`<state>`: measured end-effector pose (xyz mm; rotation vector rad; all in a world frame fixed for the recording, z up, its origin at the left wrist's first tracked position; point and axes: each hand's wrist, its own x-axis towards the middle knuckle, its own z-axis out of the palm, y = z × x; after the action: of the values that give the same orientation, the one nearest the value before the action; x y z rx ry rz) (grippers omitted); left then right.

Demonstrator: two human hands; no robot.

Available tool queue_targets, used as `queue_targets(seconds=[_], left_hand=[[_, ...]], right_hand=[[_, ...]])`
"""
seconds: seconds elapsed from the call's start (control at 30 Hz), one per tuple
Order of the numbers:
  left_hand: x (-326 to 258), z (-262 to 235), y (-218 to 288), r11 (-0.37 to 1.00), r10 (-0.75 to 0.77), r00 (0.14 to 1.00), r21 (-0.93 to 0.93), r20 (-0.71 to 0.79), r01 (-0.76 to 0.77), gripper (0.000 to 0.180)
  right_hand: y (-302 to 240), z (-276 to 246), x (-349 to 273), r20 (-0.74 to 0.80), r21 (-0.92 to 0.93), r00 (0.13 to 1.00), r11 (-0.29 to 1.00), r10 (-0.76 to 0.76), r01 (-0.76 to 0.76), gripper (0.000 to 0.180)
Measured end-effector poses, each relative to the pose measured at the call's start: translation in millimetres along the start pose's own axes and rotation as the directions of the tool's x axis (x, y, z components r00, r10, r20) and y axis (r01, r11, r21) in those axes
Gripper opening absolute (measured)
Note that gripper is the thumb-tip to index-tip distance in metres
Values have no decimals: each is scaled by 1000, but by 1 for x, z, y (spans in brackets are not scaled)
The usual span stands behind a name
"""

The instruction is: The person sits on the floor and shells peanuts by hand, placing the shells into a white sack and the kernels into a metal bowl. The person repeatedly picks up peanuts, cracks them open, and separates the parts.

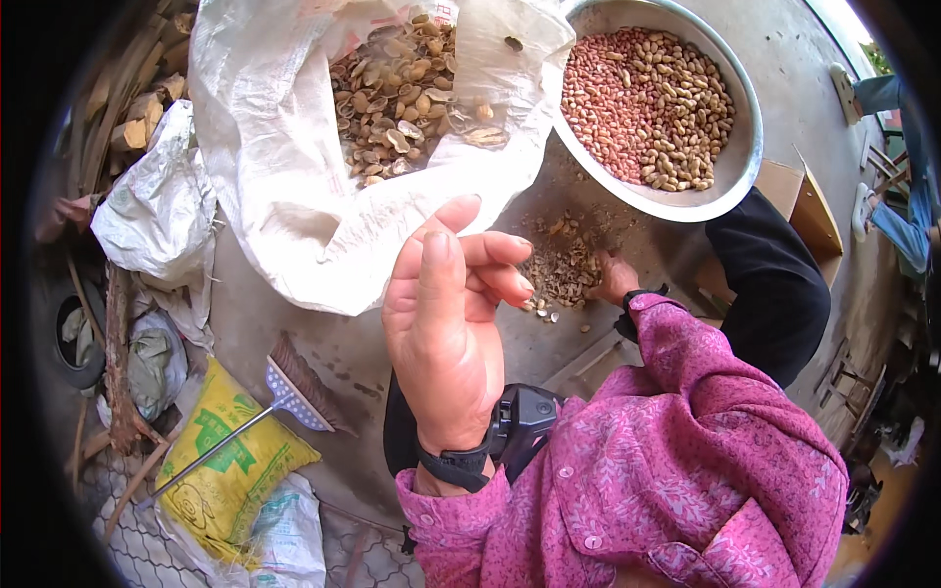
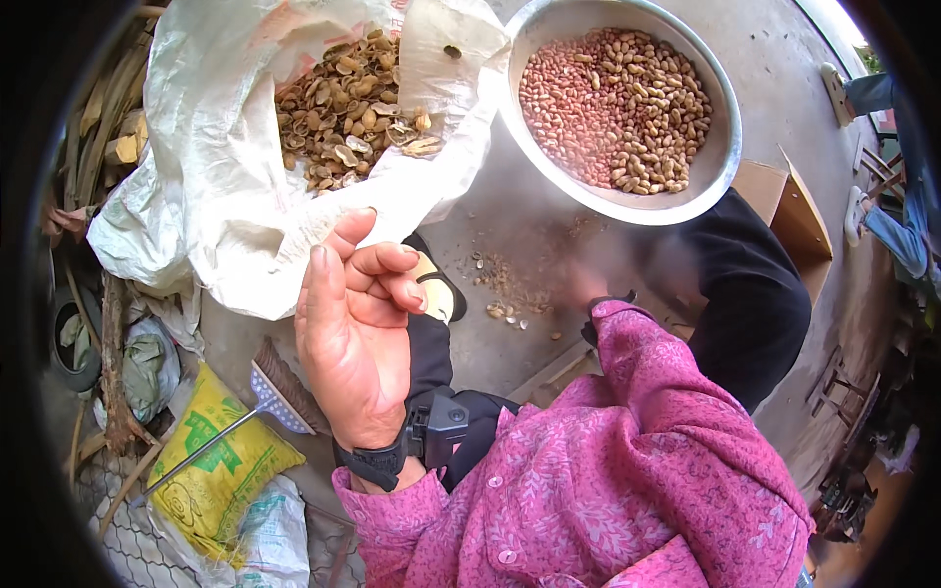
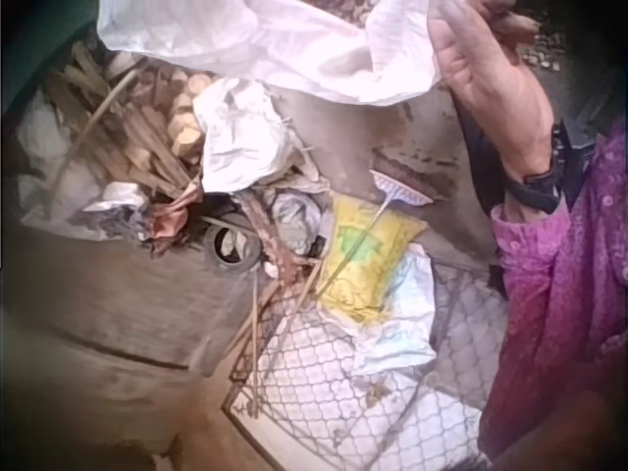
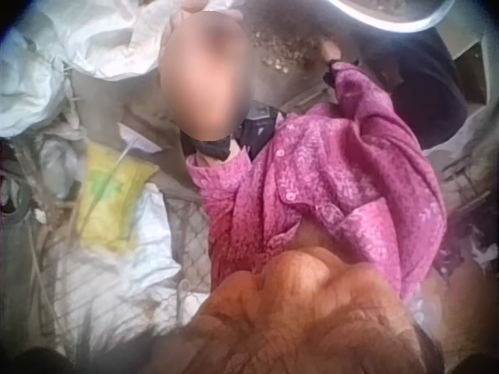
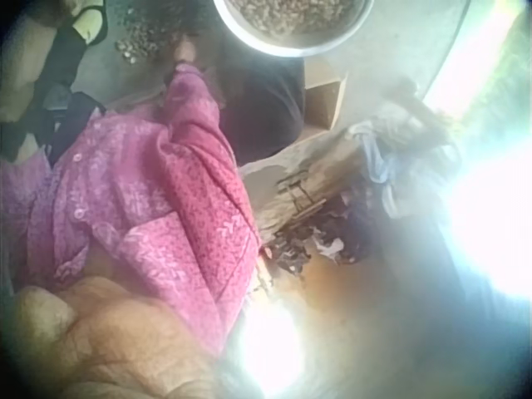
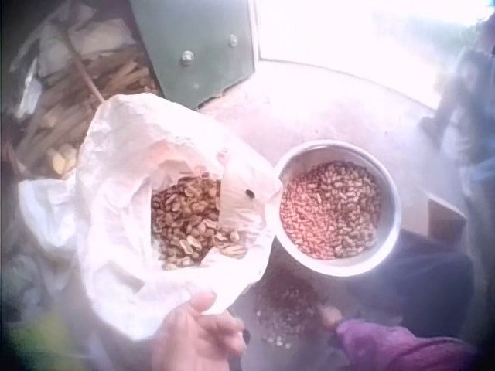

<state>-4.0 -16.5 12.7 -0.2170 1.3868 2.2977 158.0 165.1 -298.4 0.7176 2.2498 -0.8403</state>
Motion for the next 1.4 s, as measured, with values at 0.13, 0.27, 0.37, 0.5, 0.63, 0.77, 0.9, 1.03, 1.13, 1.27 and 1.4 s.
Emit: queue_targets(seconds=[0.13,0.27,0.37,0.5,0.63,0.77,0.9,1.03,1.13,1.27,1.4], left_hand=[[0,0,-5,1000,-11,1000,6,4,11,40],[1,-2,-9,997,-33,999,70,-16,34,45],[1,1,-8,998,-34,999,43,-11,35,42],[2,1,-8,999,-39,999,38,-4,39,41],[-1,-2,-6,999,-29,1000,24,4,29,40],[-2,-5,-5,999,-32,999,7,9,32,38],[-1,-4,-7,999,-34,999,5,14,34,39],[-1,-4,-8,999,-34,999,23,31,33,41],[-1,-6,-8,1000,-24,999,21,49,23,42],[-1,-9,-10,1000,-14,998,8,60,14,43],[-1,-9,-10,1000,-30,998,1,54,30,44]], right_hand=[[11,43,-1,-10,-22,997,997,76,-76,78],[-6,63,-14,-72,46,996,998,52,-49,72],[-22,71,-8,-110,172,992,981,-69,87,59],[-55,53,4,-150,234,962,937,-229,260,52],[-54,18,29,-222,113,941,951,-257,287,71],[-33,7,64,-162,197,981,970,-111,142,71],[-50,16,64,-189,227,962,944,-198,239,62],[-68,52,50,-140,-106,821,832,-554,544,42],[-69,66,30,-9,-215,675,661,-738,719,38],[-90,55,26,-139,-172,733,745,-666,645,46],[-94,55,36,-25,-315,660,633,-751,707,48]])
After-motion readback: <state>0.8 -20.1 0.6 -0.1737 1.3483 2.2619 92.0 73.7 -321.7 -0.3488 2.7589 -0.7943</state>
